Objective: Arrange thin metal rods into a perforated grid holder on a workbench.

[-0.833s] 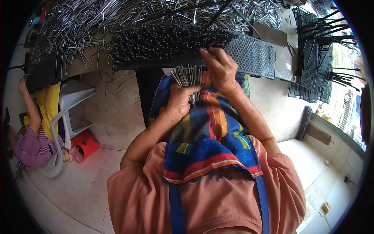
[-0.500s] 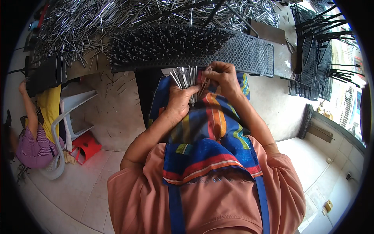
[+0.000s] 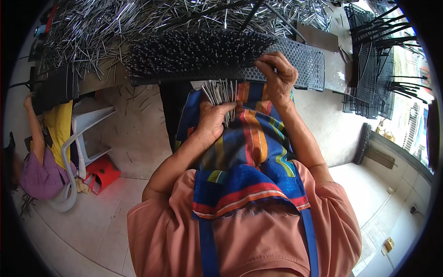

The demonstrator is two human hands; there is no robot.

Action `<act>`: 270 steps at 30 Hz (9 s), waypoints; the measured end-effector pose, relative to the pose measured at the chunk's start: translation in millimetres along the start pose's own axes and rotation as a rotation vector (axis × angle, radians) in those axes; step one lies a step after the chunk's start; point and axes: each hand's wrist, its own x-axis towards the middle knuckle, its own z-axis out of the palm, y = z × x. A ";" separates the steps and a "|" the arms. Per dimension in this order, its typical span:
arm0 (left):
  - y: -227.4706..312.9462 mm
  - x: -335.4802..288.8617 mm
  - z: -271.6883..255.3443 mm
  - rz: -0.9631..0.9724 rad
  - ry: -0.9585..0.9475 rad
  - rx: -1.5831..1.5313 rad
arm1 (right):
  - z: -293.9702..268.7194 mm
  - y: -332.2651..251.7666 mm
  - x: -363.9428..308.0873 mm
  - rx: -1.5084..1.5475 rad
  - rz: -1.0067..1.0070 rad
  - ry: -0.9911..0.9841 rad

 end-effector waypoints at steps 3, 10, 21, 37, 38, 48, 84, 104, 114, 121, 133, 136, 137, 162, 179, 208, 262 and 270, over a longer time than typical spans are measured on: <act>1.9 -0.5 0.9 -0.058 0.008 -0.017 | 4.5 7.2 -3.0 -0.017 -0.012 -0.004; -1.2 -0.5 -1.2 -0.043 -0.011 -0.014 | 19.1 -0.1 -7.2 -0.320 -0.085 -0.026; 2.2 -0.4 -1.1 -0.083 -0.074 -0.036 | 8.6 7.5 -9.2 -0.417 -0.164 -0.056; -5.9 0.0 -1.1 -0.004 -0.052 0.038 | -8.1 -4.3 -34.1 0.296 0.659 -0.104; -4.1 -1.0 -1.7 -0.038 -0.026 0.054 | -9.4 -4.6 -30.2 0.296 0.659 -0.103; -6.1 -6.1 -9.5 -0.044 -0.146 0.298 | -7.4 18.5 -16.2 -0.109 -0.027 0.023; 11.8 -15.6 -20.3 -0.067 0.068 0.052 | 17.8 -18.9 -29.1 0.392 0.674 -0.160; 14.1 -25.0 -31.9 0.018 0.127 -0.005 | 63.8 -27.6 -7.1 0.001 -0.062 -0.155; 9.8 -22.9 -35.8 0.028 0.077 -0.118 | 57.5 -24.2 -22.4 -0.366 -0.656 -0.328; 9.1 -22.0 -37.3 0.083 0.044 0.008 | 57.3 -13.1 -16.6 -0.337 -0.607 -0.277; 8.1 -21.2 -39.5 -0.006 0.068 -0.076 | 42.7 -13.2 -30.1 -0.376 -0.648 -0.335; 9.4 -21.9 -38.3 0.009 0.050 -0.050 | 41.1 -11.3 -31.2 -0.370 -0.620 -0.311; 8.2 -21.6 -38.5 0.010 0.052 -0.051 | 40.2 -11.2 -30.7 -0.349 -0.592 -0.310; 8.7 -12.9 -43.5 -0.085 0.001 -0.182 | 84.8 -24.9 21.3 -0.354 -0.321 -0.389; 13.7 -21.4 -27.0 -0.034 -0.084 -0.120 | 36.9 -24.6 -9.6 0.146 0.736 -0.621; 9.5 -20.0 -24.7 0.001 0.002 0.046 | 42.6 -18.9 15.8 -0.205 -0.348 -0.227; 11.3 -13.8 -16.6 -0.099 0.054 -0.073 | 24.5 -21.2 -22.3 0.368 0.651 -0.088; 5.8 -13.7 -12.8 -0.010 0.042 -0.006 | 30.8 2.5 -14.7 0.103 0.059 0.015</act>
